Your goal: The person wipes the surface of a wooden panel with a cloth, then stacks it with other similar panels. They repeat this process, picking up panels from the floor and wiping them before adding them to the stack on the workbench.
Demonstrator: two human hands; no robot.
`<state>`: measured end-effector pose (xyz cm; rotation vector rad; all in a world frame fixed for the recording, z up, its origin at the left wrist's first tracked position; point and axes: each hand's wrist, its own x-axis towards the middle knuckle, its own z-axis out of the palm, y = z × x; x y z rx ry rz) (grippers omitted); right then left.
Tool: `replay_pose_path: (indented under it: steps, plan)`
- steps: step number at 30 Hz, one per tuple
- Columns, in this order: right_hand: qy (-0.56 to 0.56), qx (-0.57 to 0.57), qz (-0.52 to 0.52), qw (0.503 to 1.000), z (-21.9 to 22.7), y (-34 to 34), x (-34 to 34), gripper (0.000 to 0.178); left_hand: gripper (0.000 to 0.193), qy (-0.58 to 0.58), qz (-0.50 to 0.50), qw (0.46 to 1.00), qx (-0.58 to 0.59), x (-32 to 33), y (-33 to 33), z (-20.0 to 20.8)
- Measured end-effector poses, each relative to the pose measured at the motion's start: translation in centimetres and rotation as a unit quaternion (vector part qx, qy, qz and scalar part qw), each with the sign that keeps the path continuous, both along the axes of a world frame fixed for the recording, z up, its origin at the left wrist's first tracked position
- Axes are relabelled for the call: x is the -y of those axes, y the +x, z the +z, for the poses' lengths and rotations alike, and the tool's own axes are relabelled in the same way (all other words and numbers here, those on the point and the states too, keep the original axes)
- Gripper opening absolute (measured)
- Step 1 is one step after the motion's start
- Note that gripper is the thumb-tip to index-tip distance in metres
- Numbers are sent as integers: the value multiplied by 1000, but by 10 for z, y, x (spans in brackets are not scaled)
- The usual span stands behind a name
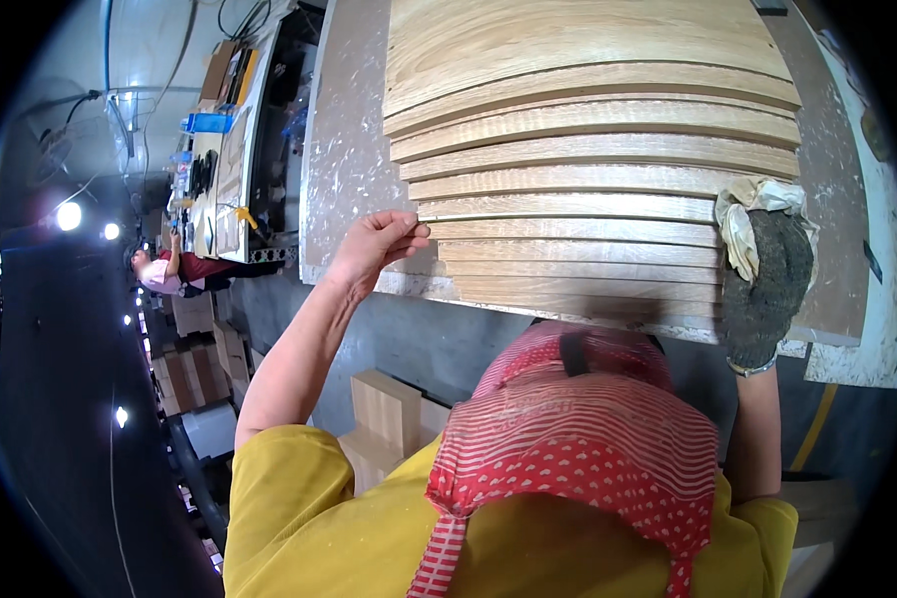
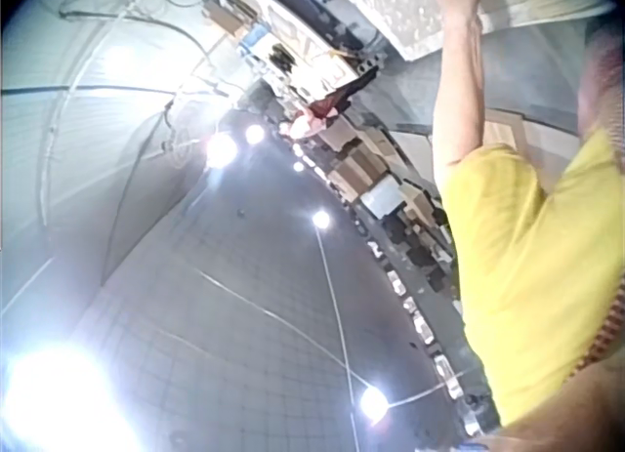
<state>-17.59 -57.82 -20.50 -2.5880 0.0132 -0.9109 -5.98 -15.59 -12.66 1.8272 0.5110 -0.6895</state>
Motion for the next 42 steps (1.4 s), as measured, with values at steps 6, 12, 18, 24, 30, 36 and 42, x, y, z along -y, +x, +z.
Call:
replay_pose_path:
  steps: [6,12,18,24,30,36,42]
  plan:
    - [-47,23,-13,999,15,1,-7,39,17,-7,14,1000,19,5,-5,2]
    - [-67,-52,-14,996,40,5,-13,50,17,18,-26,999,4,-2,1,-2]
    - [-43,-2,9,999,23,0,-8,46,13,53,-54,996,52,11,-2,7]
    - [-30,9,22,999,19,-2,-3,42,25,297,-190,853,386,26,-43,-12]
    - [-21,15,38,999,17,-2,-1,38,10,322,-241,774,489,34,-58,-20]
    - [12,2,73,997,15,-2,3,36,7,247,-243,797,495,58,-60,-3]
    - [572,-27,42,819,45,-35,15,45,15,-10,-255,860,441,127,-42,3]
